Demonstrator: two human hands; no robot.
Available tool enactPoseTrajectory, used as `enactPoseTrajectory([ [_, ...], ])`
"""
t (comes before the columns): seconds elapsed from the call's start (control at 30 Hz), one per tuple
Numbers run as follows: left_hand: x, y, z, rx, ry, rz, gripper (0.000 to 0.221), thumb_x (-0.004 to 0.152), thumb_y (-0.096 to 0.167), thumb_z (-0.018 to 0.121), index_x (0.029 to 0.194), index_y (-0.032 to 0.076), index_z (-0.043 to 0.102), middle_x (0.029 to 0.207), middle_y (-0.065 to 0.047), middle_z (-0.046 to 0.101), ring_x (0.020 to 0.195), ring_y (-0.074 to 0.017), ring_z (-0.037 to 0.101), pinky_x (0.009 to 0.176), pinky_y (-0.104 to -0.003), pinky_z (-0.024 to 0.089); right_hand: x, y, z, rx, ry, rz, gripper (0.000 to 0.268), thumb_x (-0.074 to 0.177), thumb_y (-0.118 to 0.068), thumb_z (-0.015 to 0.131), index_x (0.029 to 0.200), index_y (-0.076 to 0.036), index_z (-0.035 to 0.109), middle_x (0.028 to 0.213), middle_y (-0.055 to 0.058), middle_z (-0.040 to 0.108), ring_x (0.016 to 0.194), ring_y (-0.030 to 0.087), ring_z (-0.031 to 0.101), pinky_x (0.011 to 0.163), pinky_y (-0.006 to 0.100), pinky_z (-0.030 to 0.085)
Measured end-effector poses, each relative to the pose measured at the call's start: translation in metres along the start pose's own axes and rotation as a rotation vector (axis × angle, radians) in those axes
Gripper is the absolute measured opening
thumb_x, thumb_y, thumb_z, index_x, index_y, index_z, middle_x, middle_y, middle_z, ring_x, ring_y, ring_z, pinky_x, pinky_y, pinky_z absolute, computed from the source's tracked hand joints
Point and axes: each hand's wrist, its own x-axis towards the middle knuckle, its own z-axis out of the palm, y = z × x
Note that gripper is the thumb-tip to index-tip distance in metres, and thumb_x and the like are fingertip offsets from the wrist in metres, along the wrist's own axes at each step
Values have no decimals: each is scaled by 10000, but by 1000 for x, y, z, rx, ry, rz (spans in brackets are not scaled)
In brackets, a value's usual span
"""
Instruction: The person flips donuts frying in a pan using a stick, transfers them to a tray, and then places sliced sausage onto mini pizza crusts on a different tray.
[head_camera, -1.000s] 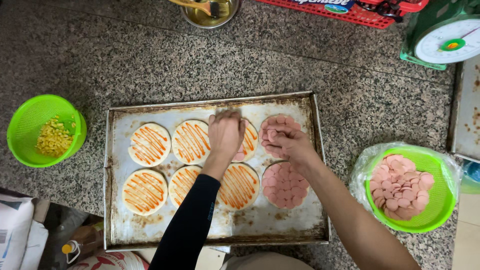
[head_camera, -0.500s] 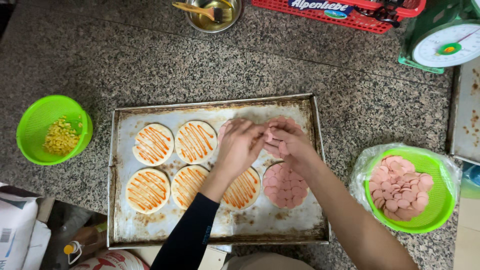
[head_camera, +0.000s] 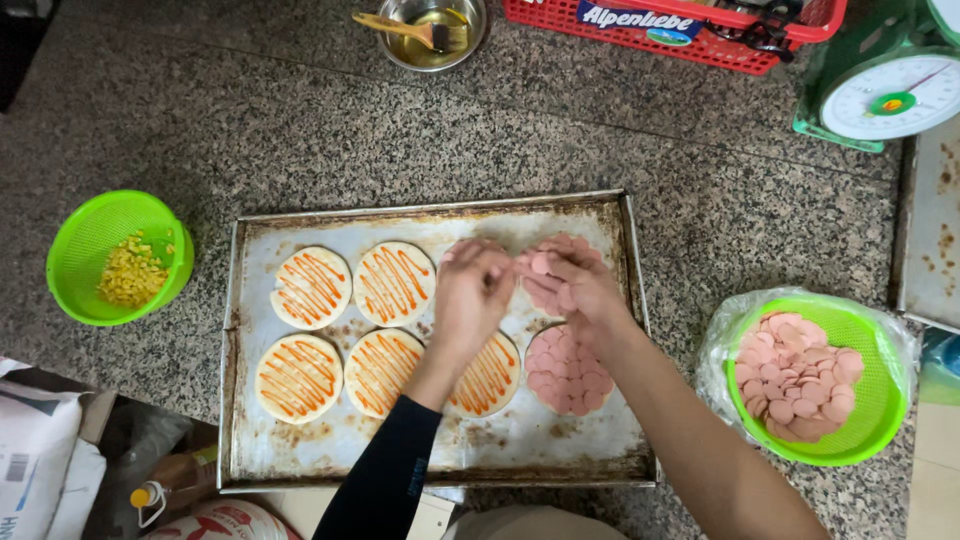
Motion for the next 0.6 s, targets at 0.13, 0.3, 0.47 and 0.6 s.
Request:
enactPoseTrajectory([
  [0.13, 3, -18, -12, -35, -10, -392, 108, 873, 162, 726, 906, 70, 773, 987, -52, 778, 727, -251, 708, 722, -388, 567, -7, -10, -7, -52, 46, 20, 258, 999, -30, 551, 1242, 33, 616, 1248, 175, 691, 1135, 285, 682, 966, 398, 588],
  [0.3, -3, -52, 8, 189, 59, -182, 113, 833, 173, 764, 808, 63, 776, 960, -48, 798, 768, -251, 733, 725, -407, 526, -6, -11, -15, -46, 67, -3, 361, 922, 63, 547, 1271, 3, 615, 1256, 134, 698, 1149, 233, 703, 1016, 362, 590],
  [0.47, -6, -57, 33, 116, -73, -158, 142, 854, 182, 731, 747, 89, 738, 991, -20, 782, 911, -238, 729, 827, -400, 494, 0, -7, -24, -38, 64, 1, 294, 944, 3, 619, 1233, 54, 611, 1259, 175, 696, 1159, 273, 706, 1018, 388, 561],
  [0.6, -2, -56, 37, 338, -76, -186, 75, 834, 173, 743, 862, 105, 761, 1003, -81, 763, 921, -251, 699, 823, -435, 421, -6, -11, -20, -29, 64, 32, 316, 935, -71, 655, 1236, 23, 633, 1241, 171, 708, 1160, 285, 706, 1020, 385, 591],
])
